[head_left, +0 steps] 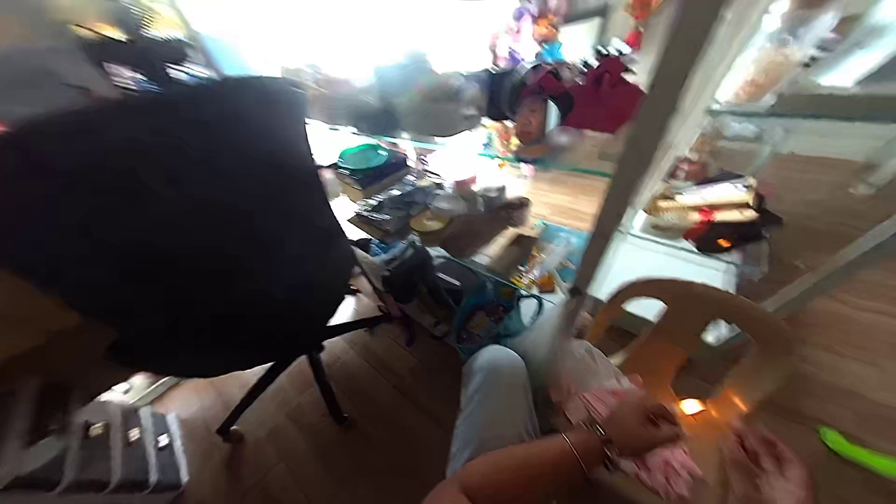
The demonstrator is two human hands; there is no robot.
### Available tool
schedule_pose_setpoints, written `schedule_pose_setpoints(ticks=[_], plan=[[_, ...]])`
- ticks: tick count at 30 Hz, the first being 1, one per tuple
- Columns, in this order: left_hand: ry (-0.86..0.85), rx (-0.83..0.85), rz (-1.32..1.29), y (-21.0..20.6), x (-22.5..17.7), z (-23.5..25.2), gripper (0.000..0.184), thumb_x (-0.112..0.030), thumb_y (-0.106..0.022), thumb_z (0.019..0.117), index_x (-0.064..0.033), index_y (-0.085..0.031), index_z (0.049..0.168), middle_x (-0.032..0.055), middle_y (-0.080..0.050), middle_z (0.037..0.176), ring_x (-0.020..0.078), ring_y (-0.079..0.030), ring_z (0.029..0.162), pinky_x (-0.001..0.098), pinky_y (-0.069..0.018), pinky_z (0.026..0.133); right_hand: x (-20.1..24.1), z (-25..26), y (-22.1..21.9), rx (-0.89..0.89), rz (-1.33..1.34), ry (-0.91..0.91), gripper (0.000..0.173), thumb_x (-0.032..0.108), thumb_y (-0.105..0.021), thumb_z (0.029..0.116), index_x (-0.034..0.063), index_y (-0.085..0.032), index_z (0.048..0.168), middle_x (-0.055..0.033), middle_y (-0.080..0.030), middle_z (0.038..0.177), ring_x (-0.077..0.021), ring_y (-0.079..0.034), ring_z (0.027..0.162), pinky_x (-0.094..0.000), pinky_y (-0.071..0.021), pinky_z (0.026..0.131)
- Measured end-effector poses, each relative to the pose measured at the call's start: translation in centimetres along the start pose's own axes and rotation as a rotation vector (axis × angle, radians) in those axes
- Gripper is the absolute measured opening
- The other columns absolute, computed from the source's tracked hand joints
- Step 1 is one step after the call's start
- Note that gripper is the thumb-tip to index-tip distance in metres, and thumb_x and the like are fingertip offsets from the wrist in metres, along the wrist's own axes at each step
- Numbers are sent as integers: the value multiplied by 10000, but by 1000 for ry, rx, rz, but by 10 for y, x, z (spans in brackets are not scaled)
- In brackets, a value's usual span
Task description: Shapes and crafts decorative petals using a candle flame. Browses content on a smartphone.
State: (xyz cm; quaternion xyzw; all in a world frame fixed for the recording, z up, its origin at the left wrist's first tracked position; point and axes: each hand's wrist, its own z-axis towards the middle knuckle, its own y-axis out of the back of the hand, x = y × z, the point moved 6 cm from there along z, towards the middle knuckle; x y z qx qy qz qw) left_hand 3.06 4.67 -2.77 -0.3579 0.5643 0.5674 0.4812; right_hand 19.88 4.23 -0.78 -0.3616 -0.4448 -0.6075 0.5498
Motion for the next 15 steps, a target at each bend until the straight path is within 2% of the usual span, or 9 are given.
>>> schedule_pose_setpoints(ticks=[2,3,5,7,9,15], plan=[[206,70,-135,1,0,-6,283,-73,-579,1016,124,-620,1216,238,-659,1109,220,-645,953,351,-538,850,0,3,7,-83,21,-48,658,129,-624,961,-222,-309,1421,-324,-463,1435,-143,-607,1203,-243,-514,1002],[317,89,-187,2,2,-9,303,-104,-558,1038,92,-593,1266,200,-656,1088,175,-637,896,324,-542,787,0,4,11,-132,31,-100,646,114,-613,964,-208,-306,1433,-320,-446,1448,-153,-607,1191,-247,-517,988],[462,104,-256,1,2,-11,335,-161,-549,1061,38,-567,1330,169,-671,1109,164,-671,906,329,-567,780,-6,5,19,-199,42,-248,568,87,-568,993,-147,-333,1455,-264,-473,1432,-163,-606,1155,-286,-524,958],[485,92,-283,-6,8,-10,321,-154,-579,1047,18,-574,1318,144,-685,1086,160,-691,891,325,-581,763,-16,6,26,-250,63,-366,512,64,-555,1006,-93,-373,1458,-227,-503,1429,-204,-609,1172,-352,-532,966],[488,89,-297,-12,13,-8,300,-118,-618,1021,-1,-587,1295,114,-696,1048,140,-698,848,300,-585,726,-22,6,32,-287,79,-388,480,48,-568,998,-69,-420,1440,-210,-530,1401,-219,-613,1166,-376,-539,953],[509,88,-330,-20,20,-8,285,-42,-665,977,9,-596,1248,94,-699,1013,113,-692,809,256,-577,695,-23,5,33,-276,110,-366,467,51,-597,983,-34,-452,1418,-172,-539,1390,-182,-616,1131,-347,-538,928]])
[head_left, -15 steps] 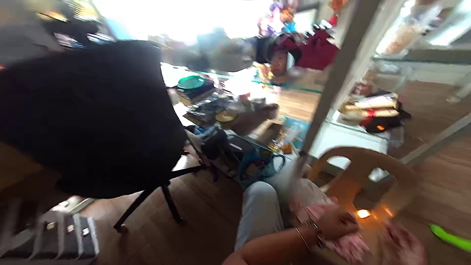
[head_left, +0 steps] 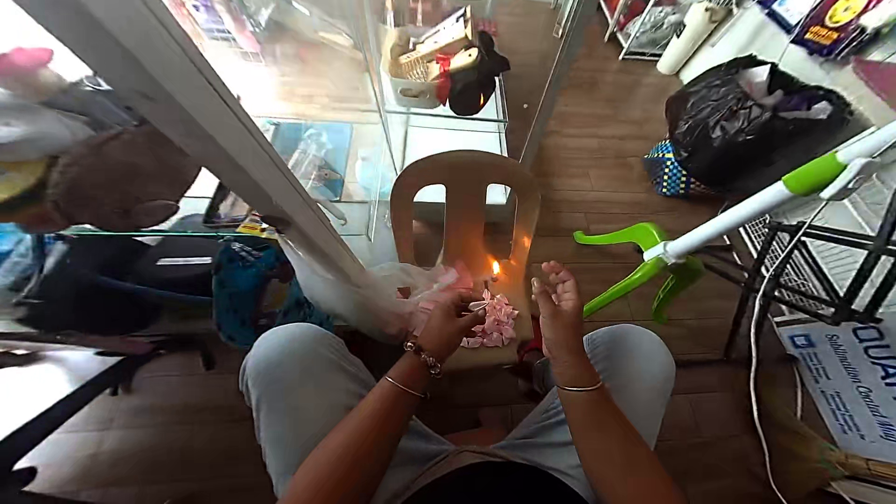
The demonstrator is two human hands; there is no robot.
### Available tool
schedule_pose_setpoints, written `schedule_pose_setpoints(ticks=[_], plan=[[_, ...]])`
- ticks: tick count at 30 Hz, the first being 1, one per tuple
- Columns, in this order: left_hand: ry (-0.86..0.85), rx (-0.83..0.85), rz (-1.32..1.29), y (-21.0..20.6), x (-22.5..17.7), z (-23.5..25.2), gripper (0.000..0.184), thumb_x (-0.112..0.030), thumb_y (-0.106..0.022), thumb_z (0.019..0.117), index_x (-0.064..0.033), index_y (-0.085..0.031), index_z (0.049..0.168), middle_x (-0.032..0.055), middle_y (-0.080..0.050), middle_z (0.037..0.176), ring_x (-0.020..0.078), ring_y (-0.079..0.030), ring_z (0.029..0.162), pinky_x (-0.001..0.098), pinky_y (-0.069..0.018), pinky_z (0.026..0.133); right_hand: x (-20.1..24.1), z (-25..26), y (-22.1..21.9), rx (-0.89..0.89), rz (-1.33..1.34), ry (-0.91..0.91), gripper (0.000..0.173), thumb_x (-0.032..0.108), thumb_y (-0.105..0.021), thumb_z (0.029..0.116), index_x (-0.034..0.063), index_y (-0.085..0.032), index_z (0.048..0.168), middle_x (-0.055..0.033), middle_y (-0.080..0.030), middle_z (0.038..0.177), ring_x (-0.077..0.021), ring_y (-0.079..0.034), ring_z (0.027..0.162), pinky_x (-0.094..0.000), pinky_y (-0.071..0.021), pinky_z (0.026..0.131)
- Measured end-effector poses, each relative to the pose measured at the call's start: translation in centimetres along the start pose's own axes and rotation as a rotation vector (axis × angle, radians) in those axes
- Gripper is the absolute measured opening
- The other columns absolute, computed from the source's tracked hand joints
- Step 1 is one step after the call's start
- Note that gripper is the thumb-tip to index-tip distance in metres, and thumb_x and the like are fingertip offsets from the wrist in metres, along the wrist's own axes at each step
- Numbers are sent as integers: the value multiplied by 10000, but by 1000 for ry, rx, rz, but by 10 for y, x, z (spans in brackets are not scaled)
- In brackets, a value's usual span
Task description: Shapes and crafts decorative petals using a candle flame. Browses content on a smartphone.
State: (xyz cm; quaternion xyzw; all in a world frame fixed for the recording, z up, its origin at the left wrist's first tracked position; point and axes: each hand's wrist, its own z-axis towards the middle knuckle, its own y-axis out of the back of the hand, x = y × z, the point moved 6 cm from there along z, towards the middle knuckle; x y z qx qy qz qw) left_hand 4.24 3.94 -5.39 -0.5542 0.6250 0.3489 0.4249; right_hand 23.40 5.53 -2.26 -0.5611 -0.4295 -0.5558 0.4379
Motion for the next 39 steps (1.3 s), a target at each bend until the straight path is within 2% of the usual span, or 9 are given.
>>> schedule_pose_setpoints(ticks=[14,21,24,26,28,31,34,37,39], plan=[[73,34,17,-4,10,9,359,34,-670,947,23,-567,1291,136,-645,1164,115,-680,869,263,-582,758,-8,2,-4,-10,2,-98,475,27,-607,985,0,-450,1433,-150,-529,1429,-189,-610,1166,-350,-529,942],[55,71,26,-3,12,9,347,86,-624,946,29,-565,1283,123,-639,1164,131,-672,895,283,-580,788,-12,2,-7,9,-20,-90,482,59,-613,990,5,-447,1439,-152,-528,1430,-193,-614,1159,-356,-537,934],[85,104,62,-2,20,12,546,132,-595,925,-25,-479,1435,145,-583,1365,154,-682,988,306,-575,837,-12,2,-8,3,-22,-92,483,50,-609,993,-5,-440,1442,-161,-525,1435,-194,-616,1154,-352,-535,932],[105,112,106,1,22,13,688,167,-568,904,-73,-408,1528,160,-442,1539,197,-665,1101,335,-569,890,-12,2,-10,9,-31,-99,488,52,-605,997,-3,-434,1451,-161,-512,1453,-197,-606,1178,-357,-529,946],[110,82,140,8,19,11,699,161,-552,920,-97,-389,1549,152,-369,1600,235,-657,1157,373,-573,917,-14,2,-10,10,-41,-105,488,51,-603,999,4,-432,1454,-161,-503,1460,-198,-601,1182,-360,-527,948],[66,14,230,26,4,3,583,63,-570,989,-98,-422,1530,148,-419,1572,252,-679,1100,400,-591,869,-19,3,-12,17,-75,-111,481,59,-602,1000,2,-439,1449,-168,-504,1460,-208,-609,1179,-376,-534,946],[-4,-71,243,51,-15,-14,492,26,-543,1014,-80,-477,1490,140,-486,1525,277,-682,1109,448,-585,892,-25,0,-19,51,-129,-127,444,38,-601,995,-22,-472,1416,-183,-536,1421,-225,-615,1159,-386,-530,946],[-28,-142,173,76,-31,-37,416,19,-530,1026,-87,-528,1428,109,-532,1477,229,-700,1036,407,-593,851,-32,-6,-35,137,-290,-107,337,69,-607,993,-59,-560,1301,-193,-634,1222,-215,-651,1045,-362,-546,907],[-67,-184,104,91,-39,-52,399,53,-512,1014,-82,-553,1387,100,-569,1426,198,-705,988,374,-598,813,-39,-12,-55,288,-479,-78,272,103,-594,1000,-72,-634,1204,-195,-681,1123,-229,-674,1016,-378,-551,918]])
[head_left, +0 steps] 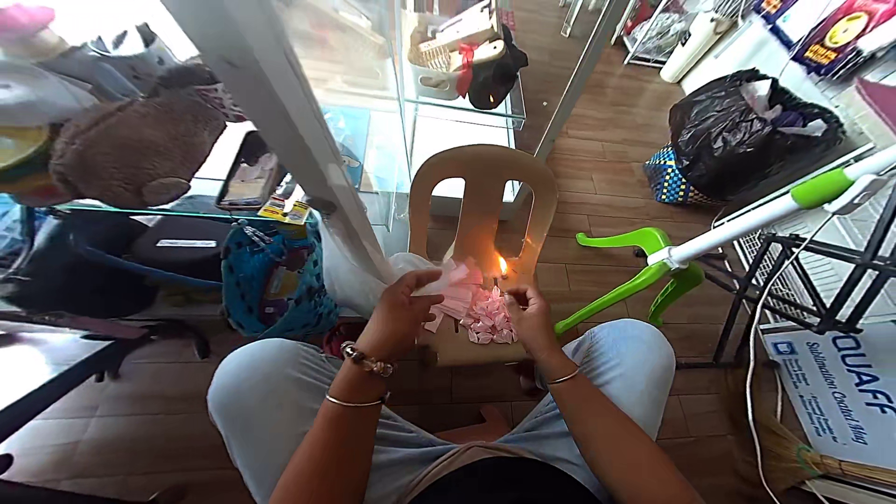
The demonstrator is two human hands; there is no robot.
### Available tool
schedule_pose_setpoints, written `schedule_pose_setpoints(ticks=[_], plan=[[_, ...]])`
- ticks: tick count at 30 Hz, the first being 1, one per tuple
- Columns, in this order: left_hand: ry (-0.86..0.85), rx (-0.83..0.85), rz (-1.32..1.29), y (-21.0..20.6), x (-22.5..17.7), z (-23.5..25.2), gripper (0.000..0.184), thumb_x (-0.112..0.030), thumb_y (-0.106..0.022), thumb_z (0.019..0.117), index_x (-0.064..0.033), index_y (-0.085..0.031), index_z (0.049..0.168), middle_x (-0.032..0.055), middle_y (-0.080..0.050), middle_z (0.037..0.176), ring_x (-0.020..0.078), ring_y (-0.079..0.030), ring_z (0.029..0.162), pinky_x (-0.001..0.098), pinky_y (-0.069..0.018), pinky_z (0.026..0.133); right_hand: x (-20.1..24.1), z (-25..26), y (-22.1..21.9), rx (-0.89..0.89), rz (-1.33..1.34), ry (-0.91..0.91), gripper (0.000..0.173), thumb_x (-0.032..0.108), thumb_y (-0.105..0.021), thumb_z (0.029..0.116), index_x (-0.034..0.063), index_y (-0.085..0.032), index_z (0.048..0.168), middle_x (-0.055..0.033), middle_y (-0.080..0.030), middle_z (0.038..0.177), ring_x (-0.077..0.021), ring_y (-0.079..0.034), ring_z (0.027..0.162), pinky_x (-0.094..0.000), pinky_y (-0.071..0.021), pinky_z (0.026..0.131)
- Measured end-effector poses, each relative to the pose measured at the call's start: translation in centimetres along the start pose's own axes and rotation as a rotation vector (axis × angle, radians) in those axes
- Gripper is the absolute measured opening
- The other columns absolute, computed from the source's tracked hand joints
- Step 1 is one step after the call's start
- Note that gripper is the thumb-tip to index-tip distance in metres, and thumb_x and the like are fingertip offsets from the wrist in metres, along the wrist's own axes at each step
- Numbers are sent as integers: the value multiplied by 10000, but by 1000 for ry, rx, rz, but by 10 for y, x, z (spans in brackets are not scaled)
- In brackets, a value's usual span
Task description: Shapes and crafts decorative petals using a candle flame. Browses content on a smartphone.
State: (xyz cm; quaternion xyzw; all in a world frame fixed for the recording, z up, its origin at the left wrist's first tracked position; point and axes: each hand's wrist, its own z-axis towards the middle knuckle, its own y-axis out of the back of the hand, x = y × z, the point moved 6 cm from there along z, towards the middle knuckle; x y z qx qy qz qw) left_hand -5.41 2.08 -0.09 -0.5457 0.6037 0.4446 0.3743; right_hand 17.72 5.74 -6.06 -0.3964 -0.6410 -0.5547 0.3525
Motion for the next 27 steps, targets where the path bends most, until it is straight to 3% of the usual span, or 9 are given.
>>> schedule_pose_setpoints(ticks=[4,6,10,12,17,21,25,27], plan=[[-65,-44,-36,21,-6,-12,380,48,-500,1021,-76,-569,1373,116,-628,1312,188,-711,927,366,-607,781,-4,-3,-70,433,-379,81,285,141,-577,1007,-49,-683,1191,-212,-685,1173,-312,-651,1129,-449,-494,1034],[-91,-26,-48,22,-8,-13,382,60,-503,1009,-77,-576,1358,106,-620,1338,172,-710,904,353,-603,773,-10,-7,-104,547,-503,99,314,162,-569,1014,-47,-667,1227,-230,-661,1205,-348,-615,1180,-468,-455,1064],[-124,12,-79,20,-9,-11,352,40,-525,1006,-64,-583,1337,99,-631,1324,145,-701,888,326,-594,769,-24,-5,-149,511,-621,86,455,276,-607,1009,-44,-614,1333,-262,-583,1345,-400,-564,1261,-505,-448,1080],[-136,23,-85,21,-8,-9,341,29,-524,1008,-52,-588,1333,108,-633,1316,146,-692,897,329,-583,777,-30,-6,-159,482,-668,101,446,310,-576,1029,-48,-637,1288,-263,-581,1342,-407,-563,1260,-511,-456,1067],[-118,46,-54,22,-8,-14,346,26,-512,1007,-62,-590,1332,99,-628,1325,119,-675,866,299,-567,756,-29,-12,-155,483,-739,167,347,185,-473,1065,-42,-675,1233,-246,-631,1285,-378,-603,1225,-475,-472,1054],[-77,131,-17,11,-8,-12,325,36,-528,1000,-56,-601,1303,82,-643,1286,93,-664,816,275,-562,728,-26,0,-126,443,-511,21,321,150,-513,1046,-75,-680,1202,-253,-674,1187,-348,-640,1156,-467,-469,1049],[-94,189,247,-5,2,1,324,-17,-540,997,-70,-626,1305,85,-637,1299,125,-657,907,308,-547,802,-16,5,-76,309,126,-390,273,156,-589,1044,-50,-613,1221,-164,-653,1079,-207,-654,888,-361,-559,772],[-155,208,457,-19,5,4,391,-35,-544,999,-45,-591,1387,155,-588,1406,262,-622,1203,421,-502,1034,-1,0,-52,278,426,-543,211,130,-589,1037,0,-568,1203,-101,-641,994,-164,-648,801,-316,-554,683]])
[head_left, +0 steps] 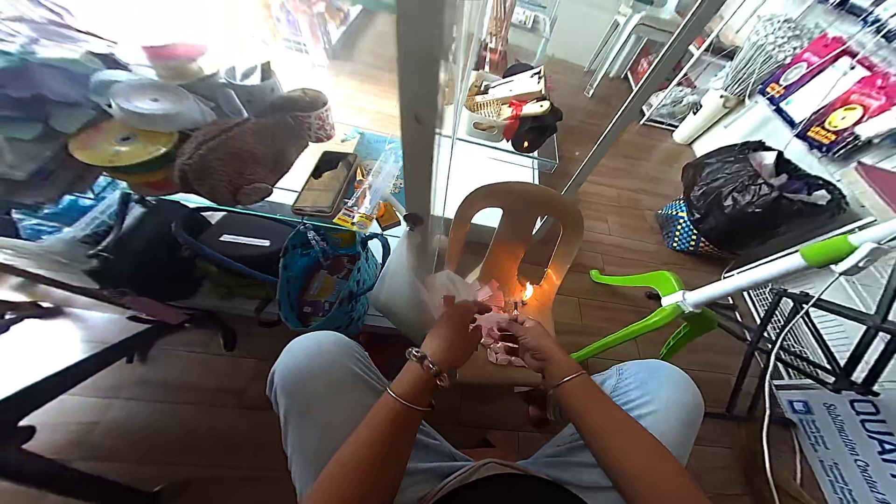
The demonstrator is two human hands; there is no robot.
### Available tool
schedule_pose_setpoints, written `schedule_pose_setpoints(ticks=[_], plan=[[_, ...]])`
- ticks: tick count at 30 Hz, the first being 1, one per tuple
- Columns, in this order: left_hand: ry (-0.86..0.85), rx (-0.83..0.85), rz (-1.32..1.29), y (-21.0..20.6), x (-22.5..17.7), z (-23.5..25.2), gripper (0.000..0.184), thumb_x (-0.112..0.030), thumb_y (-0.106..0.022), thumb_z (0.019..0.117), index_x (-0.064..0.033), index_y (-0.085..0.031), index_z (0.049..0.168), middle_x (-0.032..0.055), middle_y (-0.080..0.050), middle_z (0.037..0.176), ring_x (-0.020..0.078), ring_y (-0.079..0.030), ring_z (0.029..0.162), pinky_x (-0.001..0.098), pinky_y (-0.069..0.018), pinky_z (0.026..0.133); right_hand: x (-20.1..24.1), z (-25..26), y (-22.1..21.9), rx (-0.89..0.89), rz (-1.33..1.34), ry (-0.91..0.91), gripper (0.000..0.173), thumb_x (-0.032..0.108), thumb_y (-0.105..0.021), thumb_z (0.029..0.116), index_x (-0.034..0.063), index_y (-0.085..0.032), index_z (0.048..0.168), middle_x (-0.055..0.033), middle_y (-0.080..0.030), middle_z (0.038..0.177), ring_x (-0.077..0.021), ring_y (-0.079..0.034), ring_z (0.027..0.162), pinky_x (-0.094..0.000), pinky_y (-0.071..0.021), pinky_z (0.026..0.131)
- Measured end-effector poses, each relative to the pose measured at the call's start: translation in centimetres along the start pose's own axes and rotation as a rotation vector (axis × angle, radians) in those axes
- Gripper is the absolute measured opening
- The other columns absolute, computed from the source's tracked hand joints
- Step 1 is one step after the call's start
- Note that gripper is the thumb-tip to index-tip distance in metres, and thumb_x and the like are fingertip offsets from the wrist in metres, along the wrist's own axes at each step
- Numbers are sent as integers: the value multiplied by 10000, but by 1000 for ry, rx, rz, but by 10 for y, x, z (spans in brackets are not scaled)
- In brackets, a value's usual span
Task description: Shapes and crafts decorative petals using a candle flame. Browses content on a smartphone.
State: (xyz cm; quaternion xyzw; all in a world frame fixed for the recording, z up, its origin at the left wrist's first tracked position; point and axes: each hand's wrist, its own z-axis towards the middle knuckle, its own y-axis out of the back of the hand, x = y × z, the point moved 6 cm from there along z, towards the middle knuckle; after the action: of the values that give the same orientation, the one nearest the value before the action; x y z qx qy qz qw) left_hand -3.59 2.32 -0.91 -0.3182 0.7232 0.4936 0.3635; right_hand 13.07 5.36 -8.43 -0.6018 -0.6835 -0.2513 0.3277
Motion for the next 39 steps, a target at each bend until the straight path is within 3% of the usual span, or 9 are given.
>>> schedule_pose_setpoints(ticks=[3,5,8,12,18,22,31,35,39], plan=[[-59,-24,311,-28,-7,7,445,-120,-608,993,-60,-569,1432,192,-534,1477,396,-530,1339,564,-431,1099,16,-23,16,81,151,-52,137,121,-556,1050,45,-556,1163,-61,-657,908,-142,-658,740,-291,-558,647],[-140,-97,453,-46,-16,7,398,-140,-620,994,-84,-621,1387,177,-588,1425,402,-591,1266,568,-479,1037,18,-33,25,136,137,-33,149,145,-514,1070,54,-541,1185,-41,-660,886,-123,-654,731,-278,-554,645],[-334,-355,530,-56,-25,-1,264,-18,-623,947,-70,-756,1169,161,-718,1192,367,-705,1052,520,-567,899,16,-43,23,192,148,13,148,156,-483,1081,56,-547,1169,-30,-668,843,-114,-659,698,-267,-563,621],[-378,-354,510,-52,-25,0,243,7,-575,971,-33,-743,1142,180,-733,1114,368,-718,1001,515,-576,861,14,-43,19,164,77,78,108,132,-490,1072,64,-546,1135,-6,-664,838,-78,-643,676,-239,-536,586],[-81,27,62,-41,-24,11,282,-168,-578,1043,27,-711,1197,218,-721,1114,341,-687,1070,534,-492,990,24,-46,30,152,-59,200,35,68,-577,1023,56,-594,1052,16,-691,832,-48,-649,675,-219,-532,578],[33,130,-276,-41,-18,13,239,-116,-637,1010,34,-692,1187,120,-726,992,122,-664,783,309,-548,716,30,-51,36,176,-126,285,53,31,-615,987,41,-617,1039,19,-699,820,-37,-647,663,-208,-523,554],[89,114,-346,-38,-5,14,223,-167,-623,1027,26,-684,1120,69,-693,927,67,-622,712,261,-536,649,32,-45,34,151,-312,536,158,93,-703,911,-9,-679,1031,-3,-669,787,-40,-608,620,-215,-523,556],[160,106,-409,-35,-4,11,226,-171,-618,1027,16,-683,1136,58,-685,963,68,-631,779,266,-547,716,40,-51,30,143,-434,520,216,163,-695,954,-17,-686,1073,-26,-671,850,-44,-606,683,-235,-531,639],[283,108,-509,-35,-4,8,192,-158,-610,1033,-10,-676,1137,19,-685,934,48,-640,755,231,-549,689,38,-47,28,195,-326,499,177,143,-691,956,-1,-684,1059,7,-672,853,-9,-604,670,-180,-516,603]])
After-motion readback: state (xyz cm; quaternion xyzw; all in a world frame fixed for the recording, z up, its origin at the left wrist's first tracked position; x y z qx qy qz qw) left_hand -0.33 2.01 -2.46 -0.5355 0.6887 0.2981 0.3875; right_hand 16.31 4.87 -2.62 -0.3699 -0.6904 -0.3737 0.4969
